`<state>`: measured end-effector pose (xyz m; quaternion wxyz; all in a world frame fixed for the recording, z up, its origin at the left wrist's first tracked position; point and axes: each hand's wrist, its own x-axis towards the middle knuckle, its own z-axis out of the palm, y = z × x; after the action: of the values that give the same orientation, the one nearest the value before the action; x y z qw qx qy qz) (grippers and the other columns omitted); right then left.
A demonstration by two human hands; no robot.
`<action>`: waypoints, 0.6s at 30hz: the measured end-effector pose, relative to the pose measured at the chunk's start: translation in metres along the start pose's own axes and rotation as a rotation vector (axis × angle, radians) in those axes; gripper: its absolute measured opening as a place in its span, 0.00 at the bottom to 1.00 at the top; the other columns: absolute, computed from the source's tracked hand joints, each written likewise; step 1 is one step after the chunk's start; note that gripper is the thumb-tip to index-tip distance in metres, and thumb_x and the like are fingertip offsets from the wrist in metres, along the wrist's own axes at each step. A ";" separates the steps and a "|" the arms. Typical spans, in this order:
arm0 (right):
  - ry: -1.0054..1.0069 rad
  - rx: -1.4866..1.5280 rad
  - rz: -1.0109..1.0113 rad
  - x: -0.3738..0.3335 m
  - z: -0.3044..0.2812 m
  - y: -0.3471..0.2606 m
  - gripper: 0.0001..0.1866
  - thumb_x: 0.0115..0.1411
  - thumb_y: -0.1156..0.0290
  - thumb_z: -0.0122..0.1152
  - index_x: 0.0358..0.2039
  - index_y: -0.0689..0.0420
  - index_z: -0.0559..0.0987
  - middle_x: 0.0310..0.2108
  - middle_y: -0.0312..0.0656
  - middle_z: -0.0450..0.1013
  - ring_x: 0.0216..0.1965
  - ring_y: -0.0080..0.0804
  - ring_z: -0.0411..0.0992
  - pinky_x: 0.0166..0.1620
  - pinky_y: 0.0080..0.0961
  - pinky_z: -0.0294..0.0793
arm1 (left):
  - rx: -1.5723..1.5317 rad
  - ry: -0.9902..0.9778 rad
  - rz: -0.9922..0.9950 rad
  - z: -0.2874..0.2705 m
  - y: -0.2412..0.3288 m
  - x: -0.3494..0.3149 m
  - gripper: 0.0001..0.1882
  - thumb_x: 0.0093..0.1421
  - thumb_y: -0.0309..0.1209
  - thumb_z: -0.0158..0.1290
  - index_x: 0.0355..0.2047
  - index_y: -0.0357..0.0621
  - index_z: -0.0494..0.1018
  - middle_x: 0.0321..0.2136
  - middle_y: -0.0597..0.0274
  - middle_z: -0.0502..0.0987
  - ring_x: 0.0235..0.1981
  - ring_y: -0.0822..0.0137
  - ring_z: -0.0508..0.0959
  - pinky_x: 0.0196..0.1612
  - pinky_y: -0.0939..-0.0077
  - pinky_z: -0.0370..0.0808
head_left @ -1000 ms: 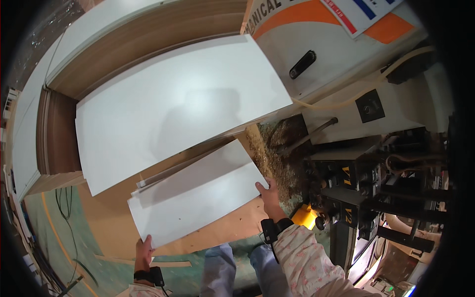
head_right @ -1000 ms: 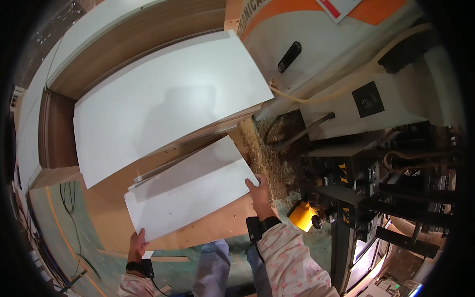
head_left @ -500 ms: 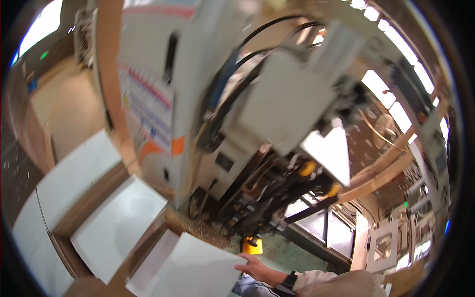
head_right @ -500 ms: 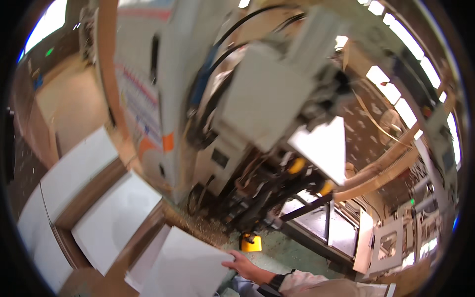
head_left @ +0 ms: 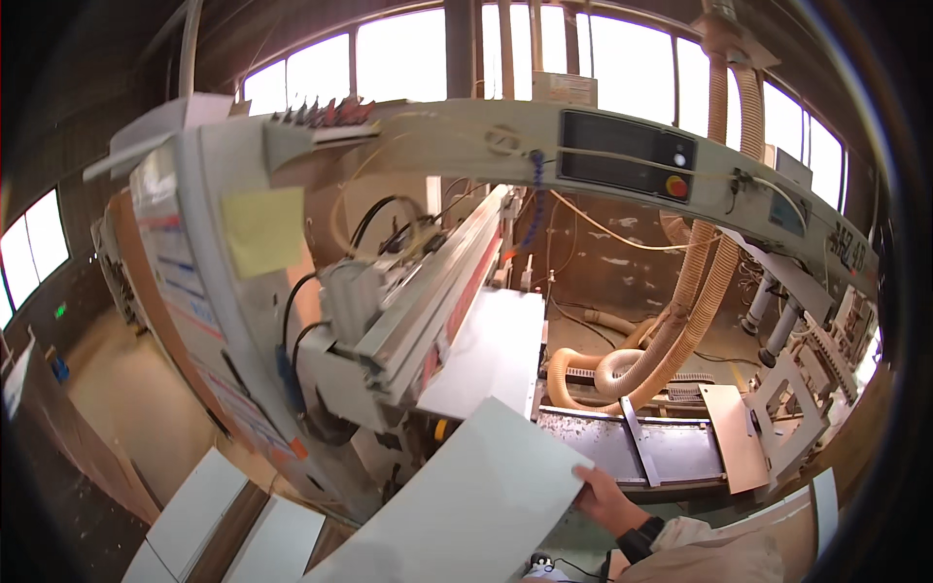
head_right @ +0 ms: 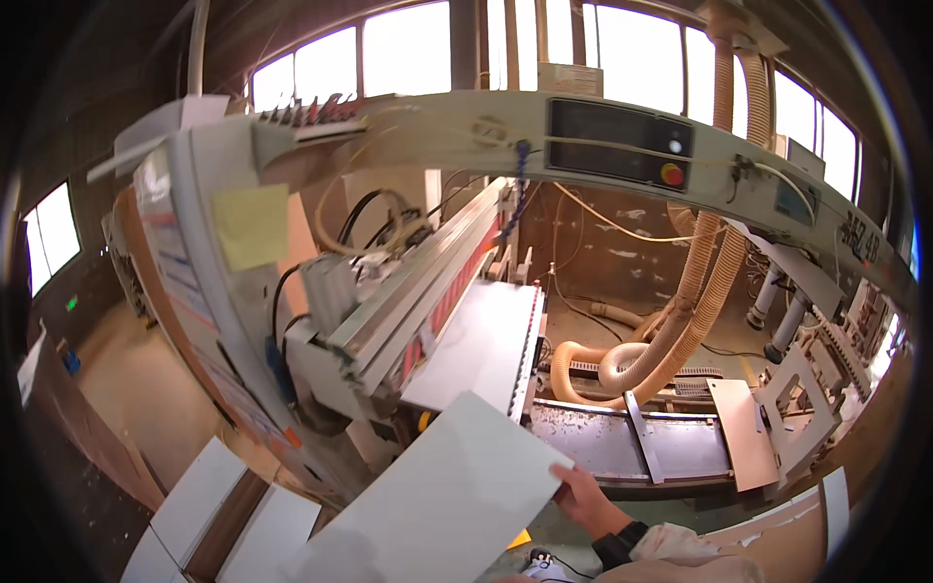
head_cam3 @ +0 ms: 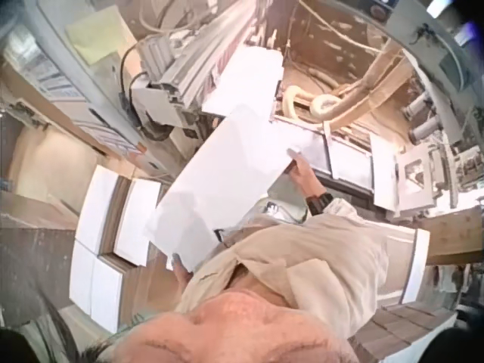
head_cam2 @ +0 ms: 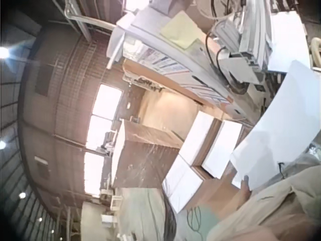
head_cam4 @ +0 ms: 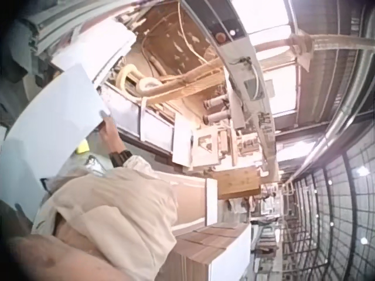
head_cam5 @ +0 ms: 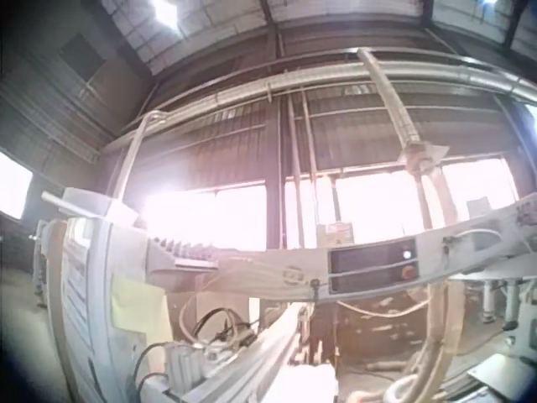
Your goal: The person repeatedly picks up white rectangular wood panels from a stack and feeds them into a large industrial machine. After the machine processes each panel, the person retrieves it and places it onto a growing stack of finished pieces. The task involves continuous handling of the panels and operating the machinery in a factory setting.
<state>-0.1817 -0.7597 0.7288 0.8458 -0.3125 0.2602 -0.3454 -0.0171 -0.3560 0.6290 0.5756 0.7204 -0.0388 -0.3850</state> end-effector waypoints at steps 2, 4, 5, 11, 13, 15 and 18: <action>-0.041 0.198 -0.078 0.047 -0.019 -0.021 0.18 0.61 0.64 0.44 0.50 0.58 0.63 0.47 0.46 0.65 0.48 0.39 0.66 0.52 0.37 0.66 | -0.026 -0.017 0.023 0.041 0.024 0.015 0.25 0.59 0.50 0.44 0.30 0.34 0.68 0.18 0.64 0.67 0.16 0.68 0.61 0.17 0.67 0.60; 0.012 0.260 -0.153 0.098 -0.043 -0.035 0.20 0.62 0.60 0.40 0.50 0.58 0.62 0.47 0.46 0.65 0.48 0.40 0.66 0.51 0.37 0.66 | -0.058 -0.036 0.034 0.094 0.048 0.034 0.25 0.58 0.50 0.44 0.31 0.34 0.68 0.18 0.64 0.67 0.16 0.68 0.62 0.17 0.67 0.60; 0.039 0.293 -0.190 0.121 -0.055 -0.040 0.20 0.63 0.59 0.38 0.50 0.58 0.62 0.48 0.45 0.65 0.48 0.41 0.66 0.51 0.37 0.66 | -0.077 -0.046 0.038 0.123 0.058 0.046 0.25 0.58 0.50 0.44 0.31 0.34 0.68 0.19 0.64 0.67 0.16 0.68 0.62 0.17 0.67 0.60; 0.223 -0.066 -0.403 0.254 -0.055 -0.019 0.20 0.62 0.67 0.42 0.53 0.61 0.58 0.48 0.46 0.62 0.47 0.36 0.64 0.49 0.32 0.65 | -0.267 0.171 0.138 0.248 0.113 0.092 0.24 0.58 0.49 0.45 0.33 0.35 0.68 0.20 0.65 0.68 0.15 0.68 0.62 0.16 0.69 0.61; 0.193 -0.169 -0.497 0.278 -0.056 -0.020 0.32 0.57 0.73 0.48 0.59 0.63 0.47 0.55 0.50 0.55 0.55 0.38 0.55 0.56 0.28 0.52 | -0.310 0.249 0.202 0.275 0.113 0.128 0.24 0.58 0.49 0.45 0.33 0.35 0.68 0.20 0.65 0.68 0.15 0.68 0.63 0.16 0.69 0.61; 0.261 -0.355 -0.519 0.285 -0.045 -0.037 0.35 0.56 0.73 0.49 0.60 0.63 0.44 0.56 0.51 0.53 0.56 0.39 0.53 0.57 0.27 0.50 | -0.044 0.054 0.136 0.298 0.165 0.119 0.24 0.59 0.44 0.46 0.42 0.32 0.66 0.30 0.60 0.72 0.22 0.68 0.70 0.21 0.75 0.68; 0.232 -0.385 -0.574 0.327 -0.047 -0.041 0.38 0.54 0.70 0.51 0.59 0.66 0.43 0.58 0.55 0.48 0.59 0.43 0.50 0.59 0.28 0.48 | -0.245 0.170 0.300 0.321 0.171 0.173 0.15 0.58 0.30 0.47 0.44 0.40 0.62 0.34 0.61 0.70 0.30 0.71 0.72 0.26 0.76 0.70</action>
<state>-0.0253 -1.0435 0.6530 0.6049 -0.4851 0.3166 -0.5465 -0.0223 -0.7560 0.6743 0.7109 0.6611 -0.0498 -0.2349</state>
